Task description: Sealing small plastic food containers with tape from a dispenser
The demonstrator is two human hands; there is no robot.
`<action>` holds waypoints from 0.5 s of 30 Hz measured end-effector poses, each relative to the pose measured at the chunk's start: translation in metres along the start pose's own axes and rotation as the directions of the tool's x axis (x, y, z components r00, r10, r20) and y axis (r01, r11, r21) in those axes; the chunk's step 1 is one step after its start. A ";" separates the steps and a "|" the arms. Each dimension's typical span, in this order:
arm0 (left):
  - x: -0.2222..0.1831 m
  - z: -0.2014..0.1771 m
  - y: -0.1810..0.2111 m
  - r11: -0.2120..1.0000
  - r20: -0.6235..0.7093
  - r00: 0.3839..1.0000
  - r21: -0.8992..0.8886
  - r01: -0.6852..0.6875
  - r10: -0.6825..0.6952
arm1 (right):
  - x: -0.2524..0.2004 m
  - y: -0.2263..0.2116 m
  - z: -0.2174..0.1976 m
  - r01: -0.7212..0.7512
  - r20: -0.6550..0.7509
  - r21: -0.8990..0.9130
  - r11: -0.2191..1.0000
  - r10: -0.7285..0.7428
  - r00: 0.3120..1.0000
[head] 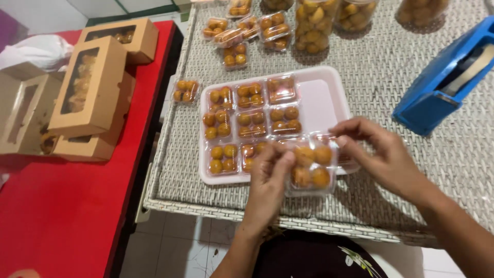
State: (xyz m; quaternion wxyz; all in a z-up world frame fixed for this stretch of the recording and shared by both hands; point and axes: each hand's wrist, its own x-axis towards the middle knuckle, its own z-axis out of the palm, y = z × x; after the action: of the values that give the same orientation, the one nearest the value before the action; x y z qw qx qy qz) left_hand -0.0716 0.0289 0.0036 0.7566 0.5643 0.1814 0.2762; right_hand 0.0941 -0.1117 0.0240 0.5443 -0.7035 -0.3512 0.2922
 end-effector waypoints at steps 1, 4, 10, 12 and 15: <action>-0.002 -0.003 0.007 0.969 0.095 0.994 0.244 0.032 -0.057 | 0.001 -0.012 -0.001 0.162 -0.044 -0.182 0.970 -0.173 0.984; -0.011 0.005 0.030 0.891 0.293 0.955 0.444 -0.097 -0.043 | 0.009 -0.027 -0.003 0.255 0.208 -0.189 0.948 -0.215 0.954; -0.015 -0.007 0.021 0.966 0.198 0.979 0.260 0.003 -0.057 | 0.014 -0.022 0.004 0.281 0.300 -0.253 0.926 -0.201 0.933; -0.021 -0.018 0.012 0.968 0.168 0.986 0.248 -0.023 -0.020 | 0.013 -0.013 0.008 0.266 0.258 -0.204 0.942 -0.211 0.943; -0.027 -0.023 0.004 0.992 0.084 0.991 0.073 -0.106 0.100 | 0.016 -0.007 0.019 0.186 0.171 -0.077 0.980 -0.170 0.970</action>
State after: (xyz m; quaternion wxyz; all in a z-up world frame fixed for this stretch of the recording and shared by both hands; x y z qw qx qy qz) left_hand -0.1077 0.0303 -0.0004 0.7257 0.6122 0.1321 0.2849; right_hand 0.0877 -0.0868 0.0262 0.5045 -0.6672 -0.4696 0.2823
